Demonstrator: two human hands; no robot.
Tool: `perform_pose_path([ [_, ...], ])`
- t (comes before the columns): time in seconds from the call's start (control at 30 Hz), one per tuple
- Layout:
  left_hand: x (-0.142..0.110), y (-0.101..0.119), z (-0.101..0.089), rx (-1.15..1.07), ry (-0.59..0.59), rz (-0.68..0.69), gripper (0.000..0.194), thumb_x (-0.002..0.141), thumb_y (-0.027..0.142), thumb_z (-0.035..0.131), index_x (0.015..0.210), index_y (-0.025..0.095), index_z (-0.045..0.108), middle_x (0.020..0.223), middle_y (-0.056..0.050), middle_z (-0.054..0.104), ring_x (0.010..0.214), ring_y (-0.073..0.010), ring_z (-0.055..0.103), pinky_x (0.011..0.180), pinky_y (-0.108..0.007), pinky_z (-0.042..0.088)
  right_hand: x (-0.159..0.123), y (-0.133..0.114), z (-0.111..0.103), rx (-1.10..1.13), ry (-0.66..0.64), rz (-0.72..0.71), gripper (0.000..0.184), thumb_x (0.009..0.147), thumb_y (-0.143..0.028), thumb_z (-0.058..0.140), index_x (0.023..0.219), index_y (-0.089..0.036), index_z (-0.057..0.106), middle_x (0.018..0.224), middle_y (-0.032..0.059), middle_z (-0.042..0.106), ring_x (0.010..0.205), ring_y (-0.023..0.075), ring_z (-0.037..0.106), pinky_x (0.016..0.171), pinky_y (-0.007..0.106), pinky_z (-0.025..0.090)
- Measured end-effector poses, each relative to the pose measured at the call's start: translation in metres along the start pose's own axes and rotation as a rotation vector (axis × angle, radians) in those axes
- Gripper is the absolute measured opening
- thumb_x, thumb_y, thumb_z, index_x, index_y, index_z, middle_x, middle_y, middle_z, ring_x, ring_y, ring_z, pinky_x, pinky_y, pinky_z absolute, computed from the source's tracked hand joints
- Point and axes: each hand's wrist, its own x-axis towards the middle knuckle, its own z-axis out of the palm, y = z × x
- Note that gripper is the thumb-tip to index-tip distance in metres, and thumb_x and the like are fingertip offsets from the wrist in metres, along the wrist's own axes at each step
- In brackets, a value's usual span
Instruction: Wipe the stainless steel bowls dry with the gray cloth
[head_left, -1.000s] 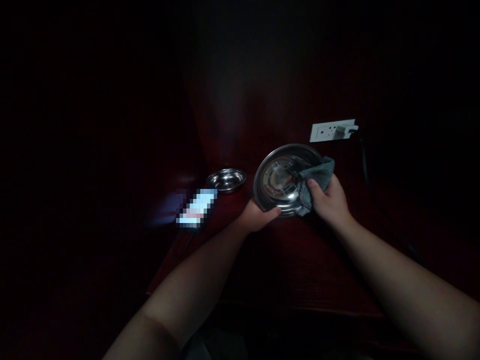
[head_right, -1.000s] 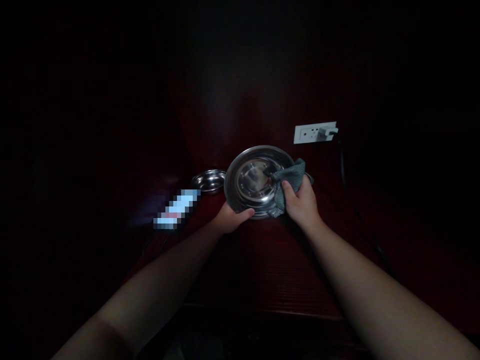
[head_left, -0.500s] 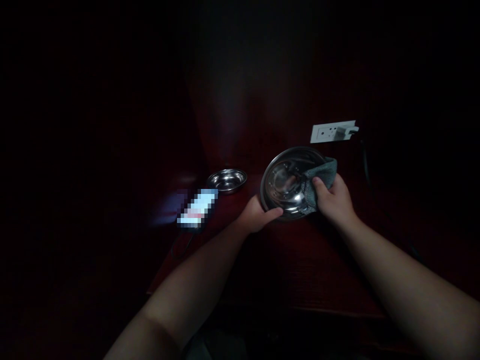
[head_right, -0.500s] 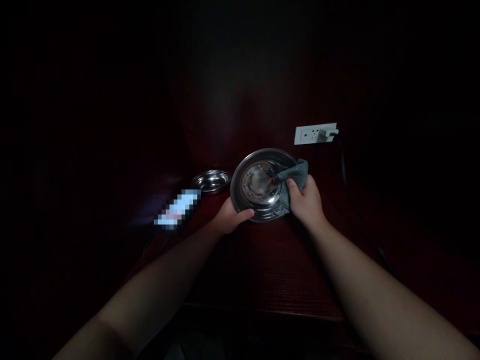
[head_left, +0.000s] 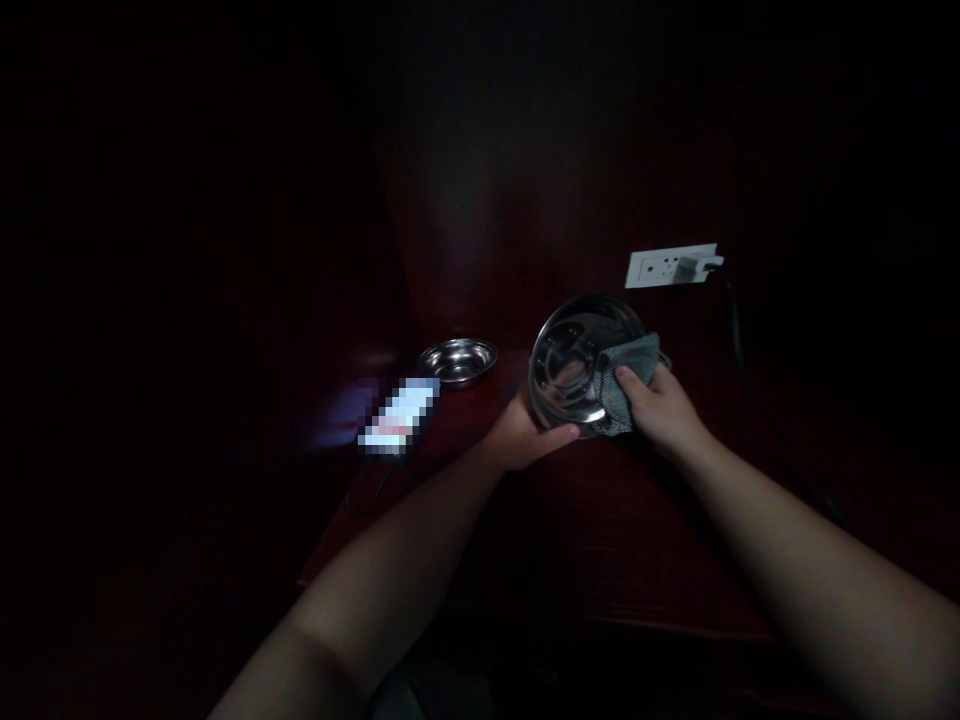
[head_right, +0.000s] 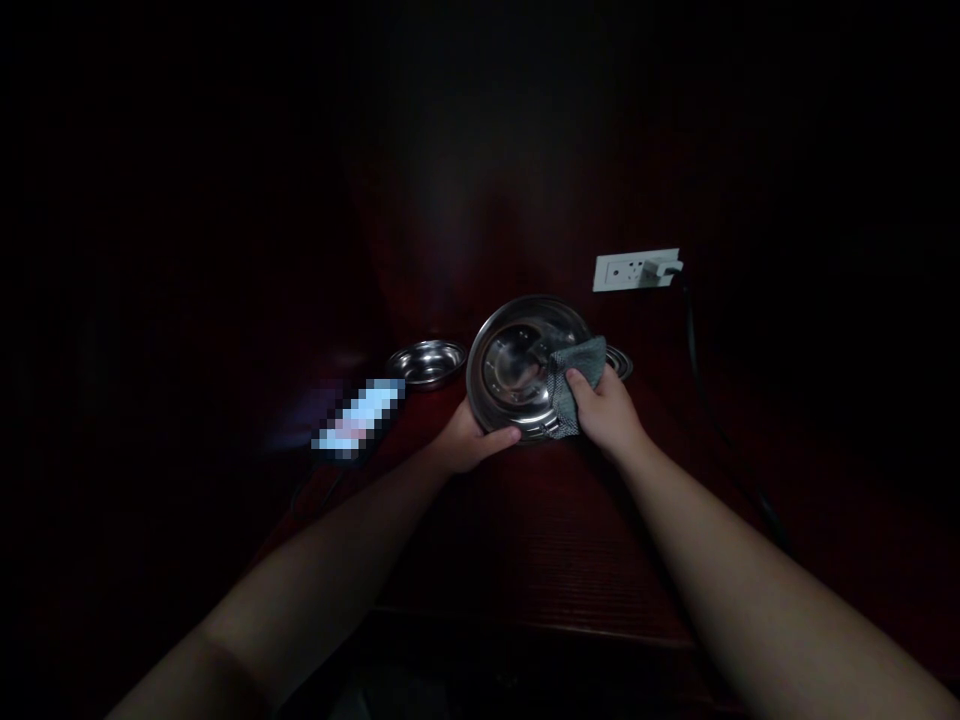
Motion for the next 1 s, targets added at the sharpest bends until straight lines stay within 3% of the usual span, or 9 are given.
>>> perform_pose_path([
  [0.2,-0.002,-0.006,0.0,-0.074,0.039,-0.082,0.067,0.07,0.031,0.07,0.131,0.017,0.045,0.132,-0.014,0.053,0.123,-0.0305,0.05,0.107,-0.052,0.034,0.005,0.006,-0.009,-0.218,0.079,-0.126,0.042,0.077,-0.051,0.055,0.104,-0.019,0.056,0.097,0.0091,0.065,0.087,0.0255,0.061,0.079,0.045,0.049],
  [0.4,-0.007,-0.017,-0.005,-0.082,0.069,-0.105,0.071,0.066,0.034,0.072,0.129,0.017,0.043,0.13,-0.015,0.054,0.121,-0.0318,0.05,0.103,-0.051,0.038,0.009,0.007,-0.016,-0.303,0.2,-0.103,0.036,0.074,-0.053,0.059,0.093,-0.023,0.055,0.084,0.0068,0.062,0.072,0.0241,0.059,0.069,0.044,0.05],
  [0.5,-0.008,-0.016,-0.006,-0.03,0.094,-0.109,0.068,0.071,0.037,0.069,0.129,0.016,0.042,0.13,-0.016,0.053,0.121,-0.0314,0.05,0.103,-0.05,0.038,0.009,0.009,-0.012,-0.209,0.168,-0.094,0.036,0.074,-0.053,0.058,0.094,-0.023,0.056,0.086,0.0078,0.064,0.076,0.0264,0.061,0.07,0.046,0.05],
  [0.7,-0.003,-0.004,0.004,0.044,0.177,-0.024,0.081,0.07,0.037,0.071,0.135,0.015,0.027,0.133,-0.018,0.049,0.124,-0.0305,0.047,0.106,-0.05,0.033,0.005,0.012,-0.001,-0.034,0.05,-0.051,0.039,0.077,-0.054,0.054,0.098,-0.022,0.059,0.088,0.0079,0.067,0.079,0.0268,0.063,0.071,0.045,0.052],
  [1.0,-0.002,-0.01,0.003,-0.026,0.253,0.004,0.087,0.076,0.035,0.063,0.143,0.02,0.009,0.145,-0.015,0.034,0.134,-0.0285,0.033,0.113,-0.046,0.019,0.003,0.013,0.003,-0.137,0.045,-0.096,0.04,0.078,-0.048,0.055,0.102,-0.017,0.059,0.091,0.0094,0.067,0.081,0.0252,0.063,0.074,0.044,0.051],
])
